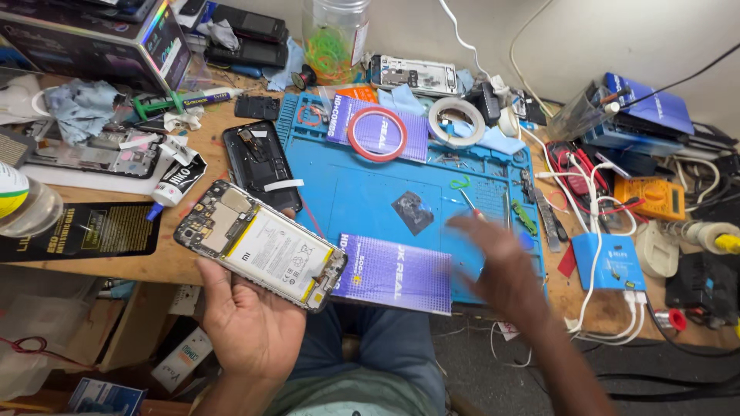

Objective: The person assembles a smartphone by placing the screen assembly onto the chassis, then installs the battery and secures internal components using tweezers and a screwdriver. The person also handles a black plastic shield and screws while working on the motherboard area.

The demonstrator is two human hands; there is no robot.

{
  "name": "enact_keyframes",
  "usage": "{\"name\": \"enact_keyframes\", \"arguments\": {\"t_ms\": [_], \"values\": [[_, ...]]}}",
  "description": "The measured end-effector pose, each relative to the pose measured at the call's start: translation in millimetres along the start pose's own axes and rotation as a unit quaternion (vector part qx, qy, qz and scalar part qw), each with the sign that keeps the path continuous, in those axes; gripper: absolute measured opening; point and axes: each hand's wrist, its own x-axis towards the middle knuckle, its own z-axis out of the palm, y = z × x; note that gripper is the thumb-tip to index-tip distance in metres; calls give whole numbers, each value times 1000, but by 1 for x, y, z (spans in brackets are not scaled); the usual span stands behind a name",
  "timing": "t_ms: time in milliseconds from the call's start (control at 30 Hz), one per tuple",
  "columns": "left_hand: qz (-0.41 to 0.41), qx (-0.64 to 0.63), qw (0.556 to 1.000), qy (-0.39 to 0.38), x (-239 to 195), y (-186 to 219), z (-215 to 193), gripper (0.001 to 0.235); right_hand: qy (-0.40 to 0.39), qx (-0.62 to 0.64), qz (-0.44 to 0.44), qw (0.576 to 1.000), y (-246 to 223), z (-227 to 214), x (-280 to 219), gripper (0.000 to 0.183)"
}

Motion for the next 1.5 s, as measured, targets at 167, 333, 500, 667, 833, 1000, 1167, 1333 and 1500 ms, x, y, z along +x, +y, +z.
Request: {"name": "enact_keyframes", "arguments": {"t_ms": [167,333,500,667,833,1000,1167,1333,1500], "values": [[-9,-24,1000,-10,3,-5,-1,66,-38,65,-51,996,-25,31,-24,50],[-50,-70,996,-26,3,-33,-1,61,-20,92,-19,995,-13,38,-2,39],[-73,-115,986,-91,5,-67,-1,68,22,337,143,930,-23,31,-4,63],[-108,-138,976,-132,5,-103,4,71,16,211,125,969,-29,36,-12,102],[-121,-76,982,-127,17,-90,-5,72,-12,183,162,970,-2,31,-22,102],[-171,182,958,-142,39,-24,-19,74,-62,155,148,975,13,35,-24,102],[-42,599,757,-257,36,10,-13,69,-74,121,105,984,14,36,-22,101],[176,769,440,-429,29,-19,-8,68,-37,92,78,992,12,26,-31,99],[197,794,325,-474,36,-46,-16,71,-52,128,129,982,6,27,-33,84]]}}
